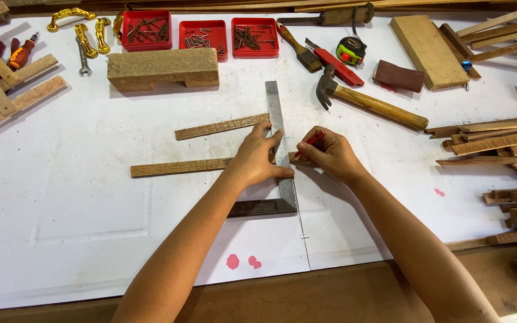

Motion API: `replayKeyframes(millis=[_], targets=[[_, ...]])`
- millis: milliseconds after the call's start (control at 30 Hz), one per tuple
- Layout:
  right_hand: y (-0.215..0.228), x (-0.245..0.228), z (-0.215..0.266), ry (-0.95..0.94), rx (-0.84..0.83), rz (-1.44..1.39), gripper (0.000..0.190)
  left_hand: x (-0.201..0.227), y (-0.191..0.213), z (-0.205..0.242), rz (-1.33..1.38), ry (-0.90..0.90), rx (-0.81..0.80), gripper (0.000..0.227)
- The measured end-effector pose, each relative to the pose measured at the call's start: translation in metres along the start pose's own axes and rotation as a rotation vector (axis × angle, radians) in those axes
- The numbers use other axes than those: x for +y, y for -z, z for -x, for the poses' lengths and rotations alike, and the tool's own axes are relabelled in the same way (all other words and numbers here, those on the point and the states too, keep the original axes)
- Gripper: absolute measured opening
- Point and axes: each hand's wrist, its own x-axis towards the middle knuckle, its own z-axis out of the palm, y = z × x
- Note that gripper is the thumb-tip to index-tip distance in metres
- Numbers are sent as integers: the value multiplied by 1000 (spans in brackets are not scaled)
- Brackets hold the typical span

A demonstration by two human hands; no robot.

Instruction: Sanding and measuring wood pieces for furniture construction.

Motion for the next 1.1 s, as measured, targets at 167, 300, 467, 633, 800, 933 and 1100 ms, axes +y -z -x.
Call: replayKeyframes(millis=[167, 300, 467, 633, 800, 933, 1100], targets=[[-1, 1, -1, -13, 0, 44, 16, 6, 3, 4, 9, 26, 10, 120], [0, 4, -3, 11, 7, 40, 16, 4, -3, 7, -22, -20, 74, 120], [-1, 2, -3, 3, -11, 15, 17, 10, -2, 14, -35, -37, 120, 118], [-5, 4, -6, 11, 9, -22, 17, 11, -5, 14, -25, -60, 169, 116], [-11, 2, -9, 16, 112, -72, 17, 9, -7, 13, -35, -56, 170, 115], [-5, 5, -7, -2, 117, -92, 17, 12, -5, 16, -11, -31, 144, 115], [-2, 8, -7, 10, -15, -97, 16, 13, -1, 16, 15, -30, 145, 114]])
